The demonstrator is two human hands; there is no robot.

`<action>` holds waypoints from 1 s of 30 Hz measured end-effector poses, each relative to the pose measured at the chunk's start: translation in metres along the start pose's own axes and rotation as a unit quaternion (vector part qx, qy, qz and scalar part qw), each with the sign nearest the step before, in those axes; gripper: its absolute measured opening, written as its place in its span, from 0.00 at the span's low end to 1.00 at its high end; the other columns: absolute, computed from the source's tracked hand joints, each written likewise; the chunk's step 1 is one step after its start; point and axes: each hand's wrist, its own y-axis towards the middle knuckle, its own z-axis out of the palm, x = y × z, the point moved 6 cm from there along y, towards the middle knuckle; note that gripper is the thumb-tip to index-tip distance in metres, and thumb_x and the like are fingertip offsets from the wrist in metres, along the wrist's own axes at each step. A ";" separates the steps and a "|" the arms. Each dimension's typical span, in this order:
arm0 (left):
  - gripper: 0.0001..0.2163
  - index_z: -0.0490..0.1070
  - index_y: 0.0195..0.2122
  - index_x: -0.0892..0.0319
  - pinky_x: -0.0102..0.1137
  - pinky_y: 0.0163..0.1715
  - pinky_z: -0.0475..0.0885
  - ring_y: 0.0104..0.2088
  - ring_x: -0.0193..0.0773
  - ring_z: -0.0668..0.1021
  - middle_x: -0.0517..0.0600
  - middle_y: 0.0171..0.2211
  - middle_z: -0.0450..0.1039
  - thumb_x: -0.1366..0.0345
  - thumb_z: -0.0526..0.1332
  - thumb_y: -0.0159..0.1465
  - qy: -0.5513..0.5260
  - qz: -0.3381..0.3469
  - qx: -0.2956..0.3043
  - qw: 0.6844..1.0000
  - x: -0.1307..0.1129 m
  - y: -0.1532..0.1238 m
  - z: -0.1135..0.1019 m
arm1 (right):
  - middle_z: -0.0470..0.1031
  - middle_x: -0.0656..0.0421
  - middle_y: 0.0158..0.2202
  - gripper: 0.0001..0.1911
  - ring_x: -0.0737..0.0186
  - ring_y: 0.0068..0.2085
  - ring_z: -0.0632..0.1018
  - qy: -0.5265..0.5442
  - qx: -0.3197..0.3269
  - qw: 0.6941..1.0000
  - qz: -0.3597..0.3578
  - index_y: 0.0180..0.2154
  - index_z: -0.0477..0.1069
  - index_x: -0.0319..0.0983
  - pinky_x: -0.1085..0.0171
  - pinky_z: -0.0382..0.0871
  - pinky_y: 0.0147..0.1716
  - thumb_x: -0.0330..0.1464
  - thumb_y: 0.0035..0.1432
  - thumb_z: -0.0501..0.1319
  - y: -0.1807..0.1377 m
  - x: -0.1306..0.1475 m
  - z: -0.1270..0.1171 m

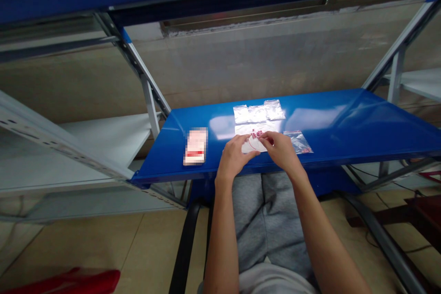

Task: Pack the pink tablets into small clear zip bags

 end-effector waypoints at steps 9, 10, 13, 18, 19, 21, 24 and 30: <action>0.24 0.75 0.56 0.59 0.40 0.53 0.76 0.49 0.46 0.81 0.55 0.49 0.80 0.64 0.75 0.58 0.001 0.000 -0.005 1.000 0.000 0.000 0.001 | 0.80 0.52 0.34 0.09 0.54 0.37 0.77 -0.126 -0.024 0.991 0.044 0.38 0.79 0.37 0.61 0.61 0.38 0.27 0.62 0.59 0.000 -0.041 0.001; 0.24 0.75 0.56 0.59 0.40 0.53 0.76 0.49 0.46 0.81 0.55 0.50 0.80 0.64 0.75 0.58 0.000 -0.001 -0.004 1.000 0.001 0.000 0.001 | 0.79 0.53 0.34 0.09 0.54 0.38 0.77 -0.131 -0.019 0.990 0.044 0.38 0.79 0.37 0.61 0.61 0.38 0.27 0.62 0.59 0.000 -0.041 0.003; 0.24 0.75 0.56 0.59 0.40 0.52 0.75 0.49 0.47 0.81 0.55 0.50 0.80 0.64 0.75 0.58 -0.002 -0.007 -0.003 1.000 0.001 0.000 0.001 | 0.79 0.53 0.35 0.08 0.55 0.38 0.76 -0.153 -0.007 0.987 0.050 0.38 0.78 0.38 0.61 0.60 0.38 0.28 0.63 0.59 0.000 -0.039 0.008; 0.24 0.75 0.55 0.58 0.40 0.52 0.75 0.49 0.47 0.81 0.55 0.49 0.80 0.64 0.76 0.57 -0.006 -0.013 -0.005 1.000 0.001 0.000 0.000 | 0.77 0.53 0.37 0.08 0.54 0.40 0.76 -0.173 0.000 0.983 0.060 0.39 0.77 0.38 0.62 0.60 0.38 0.28 0.64 0.58 0.000 -0.038 0.011; 0.25 0.76 0.55 0.58 0.40 0.52 0.75 0.49 0.47 0.81 0.55 0.49 0.80 0.63 0.76 0.57 -0.007 -0.015 -0.005 1.000 0.001 0.000 0.000 | 0.77 0.53 0.37 0.08 0.54 0.41 0.76 -0.174 -0.001 0.983 0.060 0.39 0.77 0.38 0.62 0.61 0.38 0.28 0.64 0.58 0.000 -0.038 0.011; 0.25 0.76 0.55 0.58 0.40 0.52 0.75 0.49 0.47 0.81 0.55 0.49 0.80 0.63 0.76 0.57 -0.008 -0.018 -0.005 1.000 0.001 -0.001 -0.001 | 0.77 0.52 0.37 0.08 0.54 0.41 0.76 -0.174 -0.003 0.983 0.059 0.40 0.77 0.38 0.61 0.61 0.38 0.28 0.64 0.58 -0.001 -0.038 0.012; 0.25 0.76 0.55 0.59 0.40 0.52 0.75 0.49 0.47 0.81 0.55 0.49 0.80 0.63 0.76 0.56 -0.009 -0.020 -0.003 1.000 0.001 -0.001 0.000 | 0.77 0.52 0.38 0.08 0.53 0.42 0.77 -0.173 -0.007 0.983 0.059 0.41 0.76 0.39 0.61 0.61 0.38 0.28 0.64 0.58 -0.001 -0.038 0.011; 0.26 0.75 0.55 0.60 0.41 0.52 0.75 0.49 0.48 0.81 0.56 0.50 0.80 0.62 0.76 0.57 -0.006 -0.017 -0.004 1.000 0.003 0.000 0.000 | 0.78 0.52 0.38 0.08 0.53 0.41 0.77 -0.168 -0.016 0.984 0.062 0.40 0.77 0.39 0.60 0.62 0.39 0.29 0.65 0.58 -0.001 -0.042 0.010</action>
